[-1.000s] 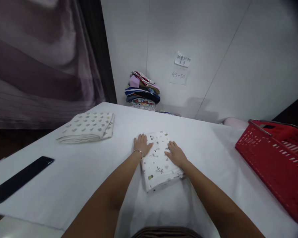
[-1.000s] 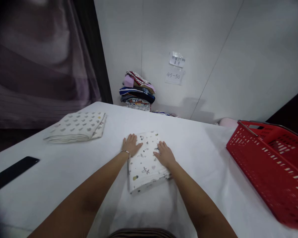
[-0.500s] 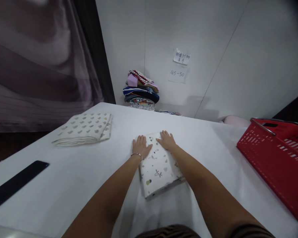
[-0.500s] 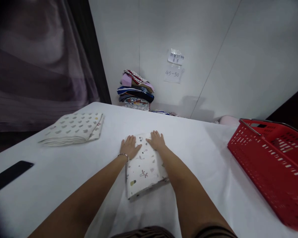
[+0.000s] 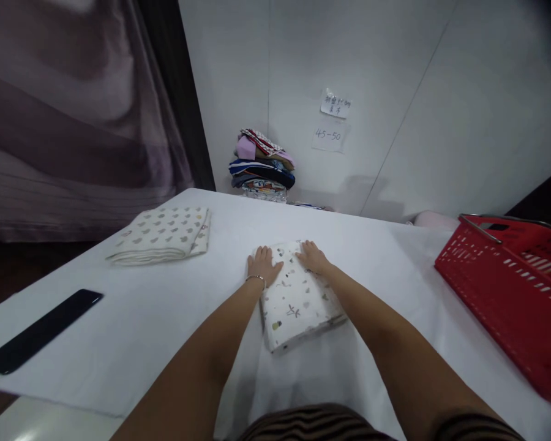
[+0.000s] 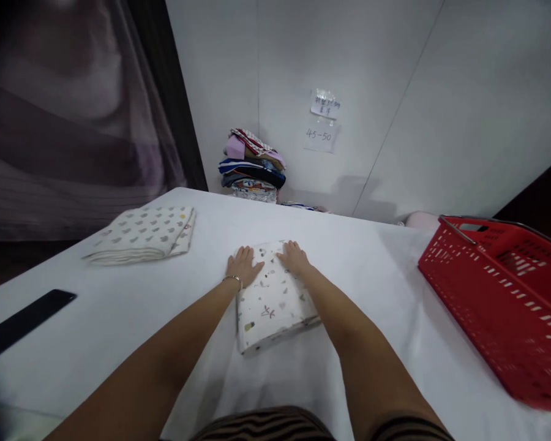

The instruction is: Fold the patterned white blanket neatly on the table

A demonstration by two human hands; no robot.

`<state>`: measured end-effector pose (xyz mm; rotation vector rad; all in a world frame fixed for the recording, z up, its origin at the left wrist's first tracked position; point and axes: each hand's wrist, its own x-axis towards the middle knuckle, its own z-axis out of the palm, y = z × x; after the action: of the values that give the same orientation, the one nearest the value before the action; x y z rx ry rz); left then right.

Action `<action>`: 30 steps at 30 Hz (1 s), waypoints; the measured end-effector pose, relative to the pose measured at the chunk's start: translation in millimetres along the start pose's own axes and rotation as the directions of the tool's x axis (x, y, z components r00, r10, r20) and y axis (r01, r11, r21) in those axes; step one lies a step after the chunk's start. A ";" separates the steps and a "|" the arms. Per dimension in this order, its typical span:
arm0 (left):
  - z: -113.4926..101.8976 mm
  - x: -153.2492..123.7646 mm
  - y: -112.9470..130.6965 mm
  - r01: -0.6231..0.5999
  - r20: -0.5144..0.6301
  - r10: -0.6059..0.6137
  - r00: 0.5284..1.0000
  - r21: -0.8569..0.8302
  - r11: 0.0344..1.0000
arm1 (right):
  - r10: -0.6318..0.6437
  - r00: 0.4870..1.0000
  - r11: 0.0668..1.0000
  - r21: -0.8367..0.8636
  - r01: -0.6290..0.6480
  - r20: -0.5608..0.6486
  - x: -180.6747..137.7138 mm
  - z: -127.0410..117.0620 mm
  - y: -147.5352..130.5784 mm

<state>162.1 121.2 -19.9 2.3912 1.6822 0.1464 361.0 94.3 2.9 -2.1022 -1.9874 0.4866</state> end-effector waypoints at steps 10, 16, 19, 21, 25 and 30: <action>-5.6 -20.9 -5.7 0.039 -0.152 -0.095 0.984 -0.336 0.941 | 0.181 0.982 0.896 0.420 -0.145 -0.046 -135.5 12.6 54.6; 1.9 -83.3 -8.6 0.144 -0.106 -0.249 0.963 -0.577 0.804 | 0.319 0.944 0.796 0.563 -0.222 -0.079 -168.5 16.4 57.7; 4.8 -111.1 -3.0 0.230 0.006 -0.302 0.953 -0.663 0.712 | 0.382 0.924 0.724 0.615 -0.313 0.019 -167.0 10.5 53.4; 4.6 -123.4 3.5 0.271 0.072 -0.294 0.953 -0.636 0.722 | 0.389 0.918 0.705 0.618 -0.348 0.073 -162.9 5.2 50.5; -8.0 -127.8 11.9 0.304 0.124 -0.287 0.950 -0.572 0.761 | 0.304 0.944 0.701 0.641 -0.314 0.129 -161.3 0.8 43.5; -31.4 -115.6 -7.0 0.304 0.078 -0.319 0.944 -0.580 0.756 | 0.288 0.936 0.580 0.741 -0.337 0.200 -181.6 18.8 27.4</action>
<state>109.8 18.6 13.8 1.6378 1.7000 0.5565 372.5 -89.7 -7.4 -1.8253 -1.0553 1.2207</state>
